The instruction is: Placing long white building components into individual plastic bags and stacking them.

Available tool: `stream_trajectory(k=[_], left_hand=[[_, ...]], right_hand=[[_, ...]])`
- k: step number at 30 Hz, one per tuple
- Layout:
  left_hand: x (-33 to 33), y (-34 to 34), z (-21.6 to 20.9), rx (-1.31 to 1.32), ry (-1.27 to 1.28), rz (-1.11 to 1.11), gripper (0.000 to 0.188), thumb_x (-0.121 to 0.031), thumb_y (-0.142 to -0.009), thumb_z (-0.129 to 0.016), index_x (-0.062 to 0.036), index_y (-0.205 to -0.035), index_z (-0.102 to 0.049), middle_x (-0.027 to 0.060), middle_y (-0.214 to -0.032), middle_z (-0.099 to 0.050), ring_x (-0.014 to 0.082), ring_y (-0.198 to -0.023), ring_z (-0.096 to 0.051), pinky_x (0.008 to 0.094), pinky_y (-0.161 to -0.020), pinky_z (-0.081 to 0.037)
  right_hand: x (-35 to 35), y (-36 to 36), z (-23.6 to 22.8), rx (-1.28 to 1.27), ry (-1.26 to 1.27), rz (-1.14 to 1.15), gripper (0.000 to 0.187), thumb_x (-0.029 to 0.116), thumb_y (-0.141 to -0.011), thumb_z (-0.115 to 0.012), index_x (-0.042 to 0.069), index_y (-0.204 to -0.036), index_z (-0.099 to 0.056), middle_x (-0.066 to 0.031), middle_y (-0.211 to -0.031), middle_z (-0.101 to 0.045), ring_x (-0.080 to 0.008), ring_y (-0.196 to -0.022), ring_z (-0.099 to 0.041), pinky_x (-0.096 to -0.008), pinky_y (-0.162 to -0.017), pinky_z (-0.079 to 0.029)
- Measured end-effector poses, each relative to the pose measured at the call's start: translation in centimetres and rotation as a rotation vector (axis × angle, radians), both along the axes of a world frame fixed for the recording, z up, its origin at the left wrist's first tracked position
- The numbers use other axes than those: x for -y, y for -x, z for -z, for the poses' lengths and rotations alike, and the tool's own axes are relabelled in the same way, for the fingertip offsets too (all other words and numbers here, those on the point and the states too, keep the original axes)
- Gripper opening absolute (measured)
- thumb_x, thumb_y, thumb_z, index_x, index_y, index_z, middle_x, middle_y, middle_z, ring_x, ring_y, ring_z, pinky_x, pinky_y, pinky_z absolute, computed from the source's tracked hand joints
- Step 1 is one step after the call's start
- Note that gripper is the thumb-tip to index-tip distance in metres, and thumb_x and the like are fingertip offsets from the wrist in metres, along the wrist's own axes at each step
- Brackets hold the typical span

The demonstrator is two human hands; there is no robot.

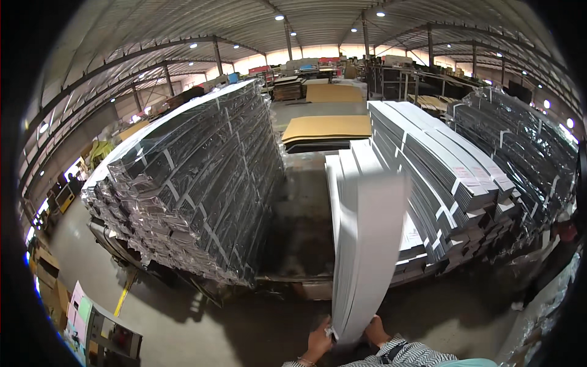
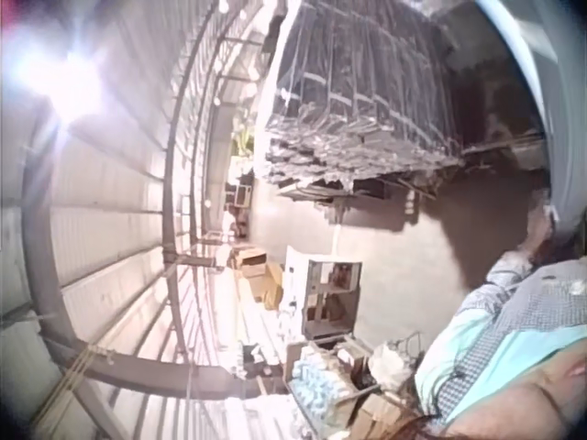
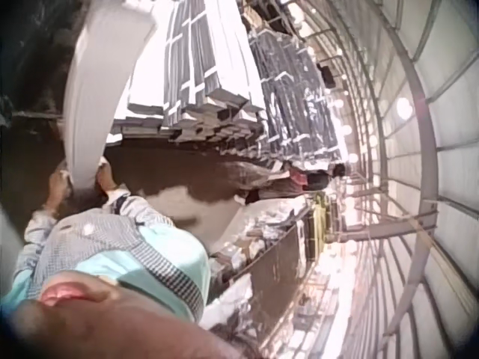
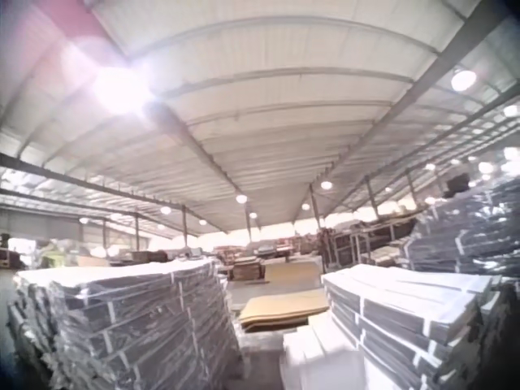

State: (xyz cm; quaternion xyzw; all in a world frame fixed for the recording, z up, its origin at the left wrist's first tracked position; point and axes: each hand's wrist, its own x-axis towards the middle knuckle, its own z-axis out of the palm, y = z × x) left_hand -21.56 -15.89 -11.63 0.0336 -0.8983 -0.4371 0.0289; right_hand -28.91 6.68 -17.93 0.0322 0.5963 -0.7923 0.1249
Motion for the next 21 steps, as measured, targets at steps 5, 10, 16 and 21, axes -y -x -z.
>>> stream_trajectory(k=[5, 10, 16, 21], left_hand=[[1.9, -3.5, -16.7, -0.251, -0.402, -0.080, 0.061, 0.009, -0.081, -0.060, -0.0126, -0.138, -0.056, 0.0201, -0.104, -0.072, 0.0214, -0.096, -0.073, 0.0294, -0.080, -0.053], [5.0, -3.9, -14.1, -0.145, 0.010, -0.045, 0.065, 0.006, -0.078, -0.054, -0.0160, -0.139, -0.054, 0.0226, -0.114, -0.066, 0.0417, -0.102, -0.064, 0.0446, -0.079, -0.053], [8.5, -5.4, -16.3, -0.386, -0.395, -0.211, 0.035, 0.006, -0.082, -0.056, -0.0016, -0.112, -0.073, 0.0129, -0.100, -0.075, 0.0133, -0.092, -0.070, 0.0293, -0.079, -0.054], [12.4, -5.2, -15.0, 0.096, 0.349, 0.169, 0.027, -0.033, -0.086, -0.070, -0.0088, -0.098, -0.074, 0.0153, -0.101, -0.070, 0.0381, -0.092, -0.066, 0.0427, -0.079, -0.053]], right_hand=[[3.5, -3.1, -12.8, -0.108, 0.381, 0.158, 0.040, 0.031, -0.100, -0.053, -0.003, -0.120, -0.060, -0.0107, -0.115, -0.066, -0.0250, -0.104, -0.063, -0.0362, -0.090, -0.050], [6.3, -3.3, -13.8, -0.200, -0.114, -0.137, 0.024, 0.018, -0.097, -0.063, 0.000, -0.113, -0.059, -0.0008, -0.096, -0.064, -0.0086, -0.087, -0.061, -0.0244, -0.078, -0.050], [11.4, -3.6, -21.4, -0.403, -0.116, -0.014, 0.006, -0.001, -0.095, -0.055, 0.000, -0.099, -0.060, 0.0001, -0.083, -0.060, -0.0043, -0.077, -0.057, -0.0213, -0.069, -0.047], [14.2, -0.9, -17.6, -0.195, 0.038, -0.055, 0.008, -0.001, -0.095, -0.056, 0.002, -0.102, -0.058, 0.0015, -0.071, -0.054, -0.0063, -0.059, -0.050, -0.0218, -0.053, -0.040]])
